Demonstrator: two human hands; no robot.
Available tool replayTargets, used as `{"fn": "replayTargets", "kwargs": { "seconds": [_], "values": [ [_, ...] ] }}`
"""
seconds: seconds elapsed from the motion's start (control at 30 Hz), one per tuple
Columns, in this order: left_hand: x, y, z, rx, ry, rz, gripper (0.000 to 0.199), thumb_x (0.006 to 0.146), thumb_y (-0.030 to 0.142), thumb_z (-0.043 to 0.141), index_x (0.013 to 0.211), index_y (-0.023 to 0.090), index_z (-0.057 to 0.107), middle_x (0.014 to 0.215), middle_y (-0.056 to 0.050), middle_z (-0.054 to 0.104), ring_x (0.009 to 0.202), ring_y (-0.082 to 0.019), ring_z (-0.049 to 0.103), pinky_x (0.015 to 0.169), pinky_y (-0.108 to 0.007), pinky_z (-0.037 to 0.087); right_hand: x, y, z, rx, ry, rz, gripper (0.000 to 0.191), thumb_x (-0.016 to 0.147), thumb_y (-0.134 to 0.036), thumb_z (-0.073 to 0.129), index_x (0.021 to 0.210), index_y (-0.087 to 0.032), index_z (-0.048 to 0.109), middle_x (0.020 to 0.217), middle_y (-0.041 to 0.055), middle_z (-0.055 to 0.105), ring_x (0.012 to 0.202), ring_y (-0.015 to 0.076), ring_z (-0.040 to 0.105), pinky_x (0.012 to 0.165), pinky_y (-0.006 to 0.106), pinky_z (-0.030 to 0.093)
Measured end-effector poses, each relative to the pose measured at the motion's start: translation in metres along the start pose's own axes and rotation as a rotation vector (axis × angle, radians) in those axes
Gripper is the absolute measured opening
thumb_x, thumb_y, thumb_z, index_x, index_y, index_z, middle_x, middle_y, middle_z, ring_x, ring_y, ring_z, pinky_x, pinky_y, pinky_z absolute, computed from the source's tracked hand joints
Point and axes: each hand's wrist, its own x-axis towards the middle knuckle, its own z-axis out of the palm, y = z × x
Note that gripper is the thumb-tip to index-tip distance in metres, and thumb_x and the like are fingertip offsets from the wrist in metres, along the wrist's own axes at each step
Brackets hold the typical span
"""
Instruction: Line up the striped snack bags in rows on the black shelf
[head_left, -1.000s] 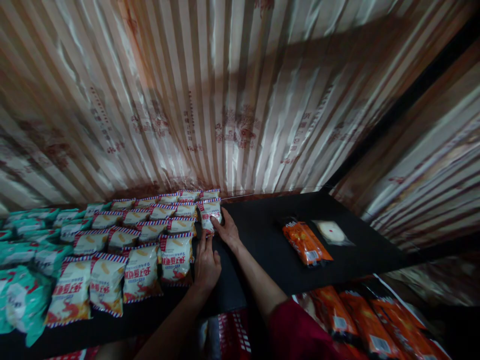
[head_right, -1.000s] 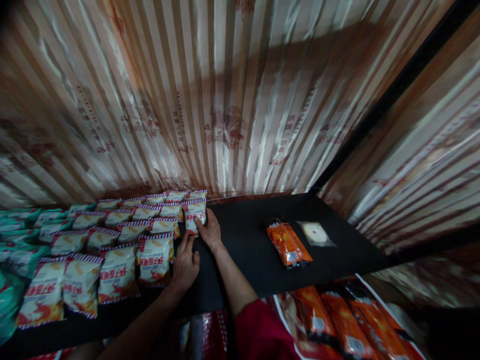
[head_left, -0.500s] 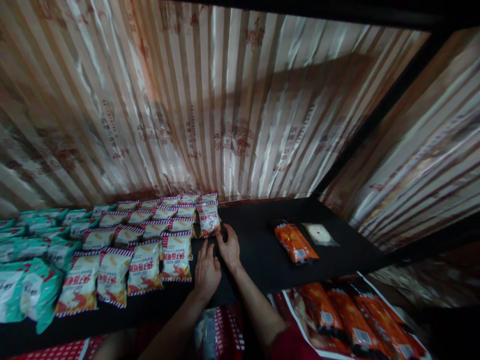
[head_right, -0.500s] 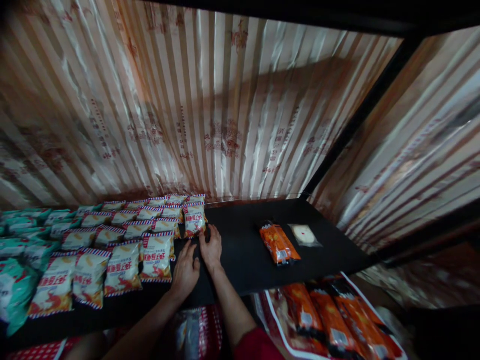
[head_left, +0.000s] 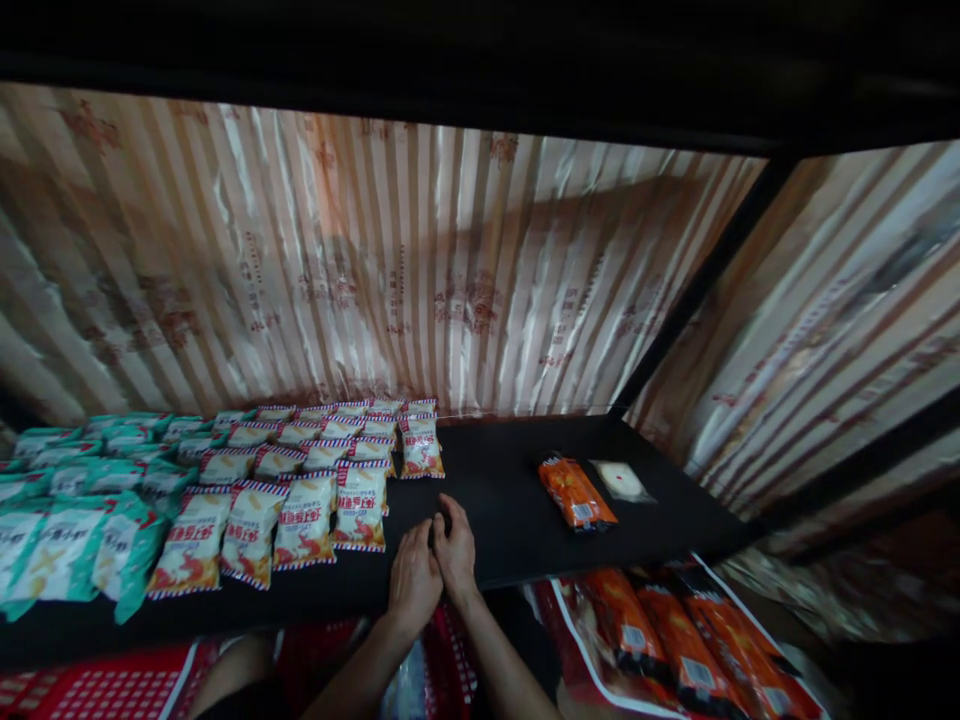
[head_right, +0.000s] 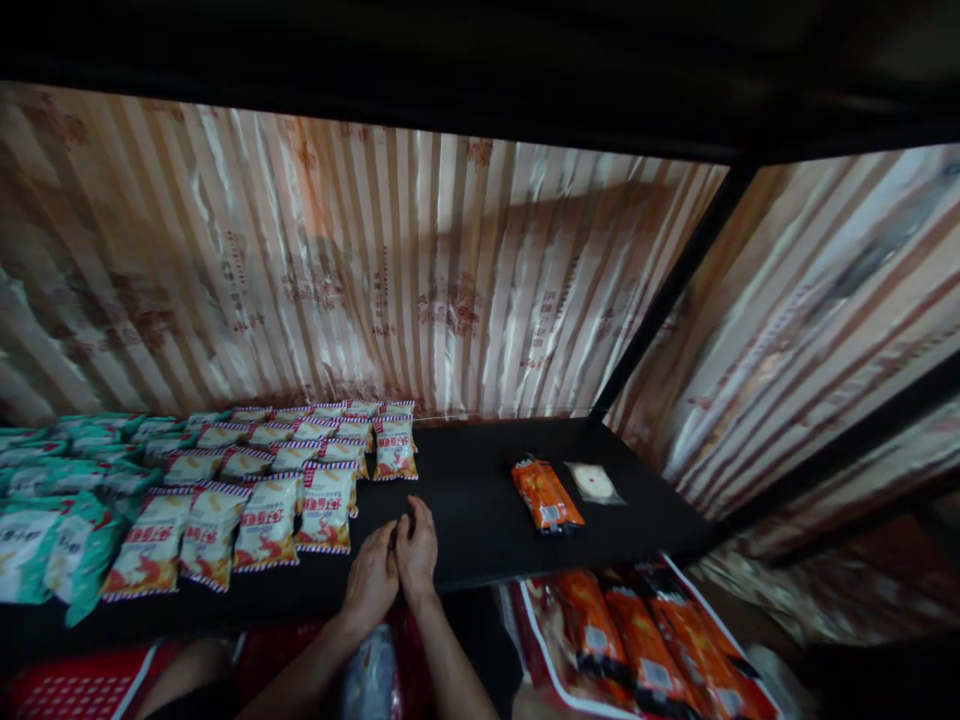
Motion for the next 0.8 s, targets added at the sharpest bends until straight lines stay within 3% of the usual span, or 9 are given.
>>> {"fn": "replayTargets", "kwargs": {
  "seconds": [0.33, 0.57, 0.7, 0.8],
  "values": [
    [-0.045, -0.011, -0.002, -0.108, -0.08, 0.028, 0.05, 0.079, 0.012, 0.035, 0.128, 0.009, 0.048, 0.129, -0.012, 0.054, 0.12, -0.016, 0.049, 0.104, -0.025, 0.032, -0.051, -0.007, -0.008, 0.144, -0.011, -0.017, 0.033, 0.078, -0.02, 0.037, 0.098, -0.015, 0.063, 0.096, 0.0112, 0.067, 0.08, 0.0181, 0.067, 0.075, 0.031, 0.054],
    [-0.075, -0.027, 0.005, -0.171, -0.137, 0.022, 0.05, 0.078, 0.012, 0.036, 0.126, 0.013, 0.049, 0.127, -0.011, 0.056, 0.115, -0.018, 0.053, 0.1, -0.027, 0.037, -0.086, -0.006, -0.015, 0.14, -0.072, -0.125, 0.031, 0.075, -0.013, 0.037, 0.087, -0.018, 0.066, 0.086, 0.0072, 0.068, 0.077, 0.0166, 0.066, 0.073, 0.028, 0.053],
    [-0.094, -0.044, 0.012, -0.168, -0.172, 0.057, 0.046, 0.08, 0.014, 0.034, 0.123, 0.015, 0.05, 0.117, -0.012, 0.062, 0.107, -0.019, 0.058, 0.093, -0.028, 0.042, -0.118, -0.002, -0.016, 0.066, -0.151, -0.137, 0.033, 0.075, -0.01, 0.036, 0.082, -0.021, 0.067, 0.083, 0.0058, 0.068, 0.08, 0.0167, 0.065, 0.076, 0.027, 0.051],
    [-0.109, -0.069, 0.021, -0.122, -0.229, 0.084, 0.04, 0.082, 0.013, 0.031, 0.112, 0.017, 0.057, 0.109, -0.01, 0.065, 0.101, -0.018, 0.06, 0.092, -0.029, 0.043, -0.143, 0.008, -0.013, -0.062, -0.3, -0.07, 0.039, 0.074, -0.006, 0.032, 0.086, -0.02, 0.067, 0.086, 0.0068, 0.068, 0.084, 0.0165, 0.064, 0.079, 0.027, 0.049]
  ]
}}
